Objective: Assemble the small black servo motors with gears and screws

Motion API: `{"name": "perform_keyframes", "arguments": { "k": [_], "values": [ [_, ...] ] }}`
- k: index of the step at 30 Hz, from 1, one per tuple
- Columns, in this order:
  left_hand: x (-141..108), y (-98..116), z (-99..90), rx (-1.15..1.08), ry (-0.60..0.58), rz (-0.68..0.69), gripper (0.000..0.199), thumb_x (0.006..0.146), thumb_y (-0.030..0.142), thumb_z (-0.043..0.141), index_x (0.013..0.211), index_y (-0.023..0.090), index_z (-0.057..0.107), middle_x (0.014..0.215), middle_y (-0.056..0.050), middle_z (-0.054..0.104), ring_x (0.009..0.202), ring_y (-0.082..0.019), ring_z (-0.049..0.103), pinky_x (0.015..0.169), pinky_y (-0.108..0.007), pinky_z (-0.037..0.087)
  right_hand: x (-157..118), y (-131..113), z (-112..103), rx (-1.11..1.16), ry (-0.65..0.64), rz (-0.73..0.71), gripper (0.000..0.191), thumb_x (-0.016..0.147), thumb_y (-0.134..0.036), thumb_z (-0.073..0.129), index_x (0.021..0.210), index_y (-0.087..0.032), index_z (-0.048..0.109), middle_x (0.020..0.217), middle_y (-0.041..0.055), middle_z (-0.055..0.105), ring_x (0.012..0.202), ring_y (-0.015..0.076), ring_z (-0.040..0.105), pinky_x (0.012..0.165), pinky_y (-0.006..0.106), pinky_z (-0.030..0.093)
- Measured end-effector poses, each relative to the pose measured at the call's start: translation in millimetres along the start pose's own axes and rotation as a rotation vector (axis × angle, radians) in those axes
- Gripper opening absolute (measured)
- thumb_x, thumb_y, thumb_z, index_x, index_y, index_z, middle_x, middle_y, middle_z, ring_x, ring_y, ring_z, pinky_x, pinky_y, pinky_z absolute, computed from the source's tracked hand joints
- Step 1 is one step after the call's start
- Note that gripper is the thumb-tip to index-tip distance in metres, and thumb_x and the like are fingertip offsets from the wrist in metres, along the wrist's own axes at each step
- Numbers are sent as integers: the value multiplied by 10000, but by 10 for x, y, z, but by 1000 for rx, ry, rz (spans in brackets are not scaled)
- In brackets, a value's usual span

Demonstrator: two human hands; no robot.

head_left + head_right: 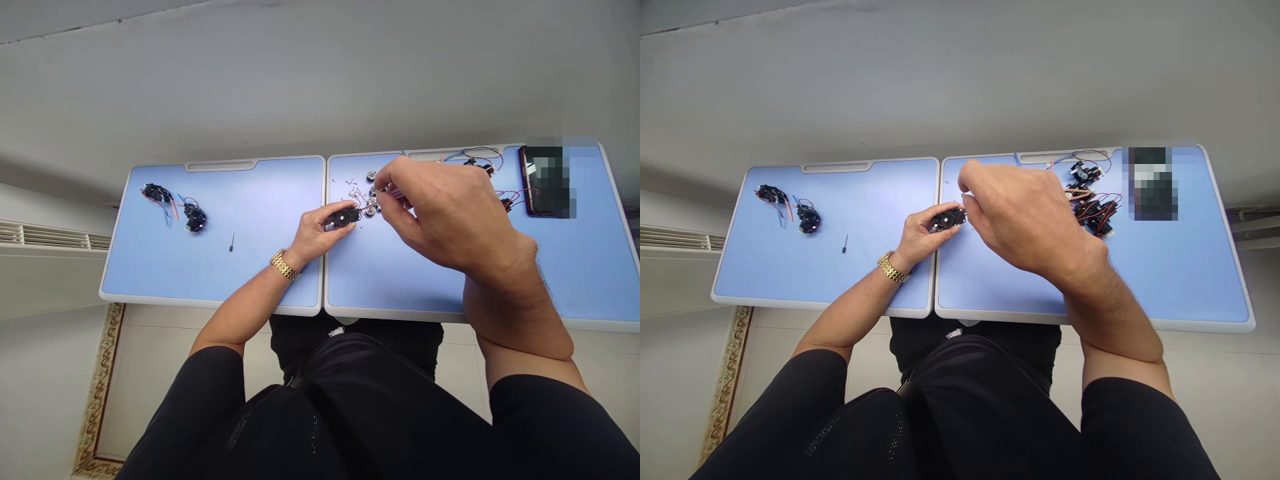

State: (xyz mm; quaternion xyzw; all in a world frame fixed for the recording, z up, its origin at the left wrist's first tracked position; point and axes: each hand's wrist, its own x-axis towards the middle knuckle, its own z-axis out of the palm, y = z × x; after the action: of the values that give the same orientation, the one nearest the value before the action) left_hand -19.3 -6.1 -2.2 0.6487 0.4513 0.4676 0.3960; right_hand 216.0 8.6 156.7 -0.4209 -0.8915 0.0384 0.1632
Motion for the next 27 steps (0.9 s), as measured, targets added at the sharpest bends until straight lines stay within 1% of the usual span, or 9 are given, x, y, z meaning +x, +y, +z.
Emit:
{"name": "perform_keyframes", "arguments": {
  "k": [3, 6, 10, 16, 19, 24, 27],
  "values": [
    [2, 2, 0, 3, 2, 9, 461, 927, 431, 883, 1348, 255, 817, 1332, -78, 846, 1210, -235, 822, 1110, -393, 677, 4, -2, 13, -3, 17, -19, 300, 1115, -241, 455, 1201, -203, 740, 985, 99, 819, 855, 260, 702, 683, 398, 388],
    [-2, 10, 3, -10, 6, 12, 464, 925, 432, 888, 1345, 249, 819, 1331, -80, 846, 1209, -236, 823, 1117, -394, 675, 7, -2, 19, 3, 0, -9, 310, 1111, -216, 451, 1215, -221, 742, 1008, 101, 819, 882, 264, 701, 697, 398, 386],
    [-8, 27, 5, -7, 6, -6, 466, 930, 451, 888, 1348, 256, 817, 1334, -80, 845, 1213, -238, 821, 1124, -401, 671, 10, 7, 43, -26, 10, -15, 302, 1110, -222, 449, 1188, -194, 740, 981, 112, 804, 862, 264, 685, 687, 402, 360],
    [4, 28, -3, -17, 5, -4, 477, 926, 495, 888, 1340, 270, 820, 1311, -74, 851, 1197, -244, 826, 1109, -403, 677, 22, 12, 112, -62, 25, -25, 327, 1110, -238, 420, 1162, -208, 741, 927, 89, 782, 821, 246, 657, 670, 383, 329],
    [11, 24, -5, -27, -5, 10, 483, 929, 514, 883, 1341, 271, 820, 1305, -72, 852, 1197, -244, 826, 1110, -403, 678, 29, 5, 126, -29, 10, -23, 345, 1116, -259, 405, 1208, -228, 735, 927, 88, 790, 836, 255, 665, 675, 376, 329],
    [12, 32, -5, -40, -5, 12, 468, 932, 493, 886, 1340, 273, 822, 1314, -69, 851, 1211, -249, 824, 1130, -416, 676, 23, 2, 121, -2, 13, -11, 349, 1115, -274, 413, 1244, -233, 735, 922, 94, 794, 845, 263, 674, 688, 379, 341],
    [9, 19, -7, -71, -6, 22, 518, 926, 468, 898, 1401, 289, 798, 1350, -64, 841, 1257, -259, 812, 1170, -444, 663, 11, 9, 118, -10, 27, -3, 351, 1115, -275, 413, 1241, -231, 739, 923, 92, 795, 851, 263, 677, 692, 381, 348]
  ]
}}
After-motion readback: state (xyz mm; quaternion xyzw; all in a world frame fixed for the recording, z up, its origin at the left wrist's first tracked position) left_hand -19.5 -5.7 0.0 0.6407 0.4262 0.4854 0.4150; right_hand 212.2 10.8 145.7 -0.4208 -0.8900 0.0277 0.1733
